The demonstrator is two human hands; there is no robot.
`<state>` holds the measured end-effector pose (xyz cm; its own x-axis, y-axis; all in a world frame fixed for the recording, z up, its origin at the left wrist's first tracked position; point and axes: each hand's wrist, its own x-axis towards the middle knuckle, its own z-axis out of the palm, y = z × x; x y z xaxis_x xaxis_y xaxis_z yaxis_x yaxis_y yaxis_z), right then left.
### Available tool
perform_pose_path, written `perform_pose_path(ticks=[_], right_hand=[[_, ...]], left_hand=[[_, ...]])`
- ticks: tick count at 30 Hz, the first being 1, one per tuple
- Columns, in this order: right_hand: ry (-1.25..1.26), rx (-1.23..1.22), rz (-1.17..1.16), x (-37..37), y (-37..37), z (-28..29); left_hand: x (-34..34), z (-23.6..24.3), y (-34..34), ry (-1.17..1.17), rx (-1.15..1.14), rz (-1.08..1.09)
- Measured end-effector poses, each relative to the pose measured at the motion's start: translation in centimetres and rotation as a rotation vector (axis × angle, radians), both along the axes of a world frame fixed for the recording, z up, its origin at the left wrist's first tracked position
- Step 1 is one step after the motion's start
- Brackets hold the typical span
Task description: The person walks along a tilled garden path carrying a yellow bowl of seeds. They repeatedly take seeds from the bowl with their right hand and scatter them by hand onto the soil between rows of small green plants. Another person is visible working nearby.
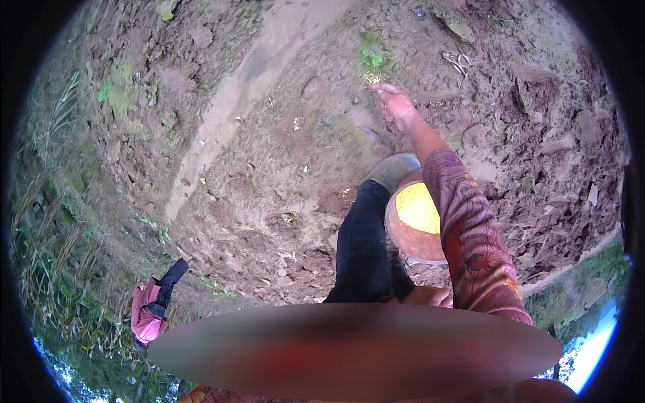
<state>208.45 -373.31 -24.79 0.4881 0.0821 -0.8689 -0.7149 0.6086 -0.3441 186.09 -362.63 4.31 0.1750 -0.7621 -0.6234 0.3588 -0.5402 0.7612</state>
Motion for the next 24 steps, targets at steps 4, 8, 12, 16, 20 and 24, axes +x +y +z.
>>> perform_pose_path(ticks=[4, 8, 12, 16, 20, 24], right_hand=[[0.062, 0.211, -0.082, -2.5, -3.0, 2.9], [0.068, 0.2, -0.212, -3.3, -9.6, 6.3], [-0.076, -0.012, -0.399, -0.3, -17.9, 7.8], [-0.196, -0.11, -0.572, 1.6, -23.6, 8.4], [-0.214, 0.076, -0.749, -2.3, -24.2, 9.3], [-0.027, 0.098, -0.74, -9.1, -23.8, 9.9]], left_hand=[[-0.2, -0.6, -0.8, -0.004, 0.055, 0.007], [0.0, -1.1, -1.1, 0.014, 0.063, -0.158], [0.2, -1.1, -1.3, 0.055, 0.041, -0.077], [0.1, -1.4, -1.3, 0.04, 0.034, -0.122], [0.4, -1.4, -1.5, -0.014, 0.028, -0.139], [0.5, -1.8, -1.7, -0.027, 0.013, -0.119]])
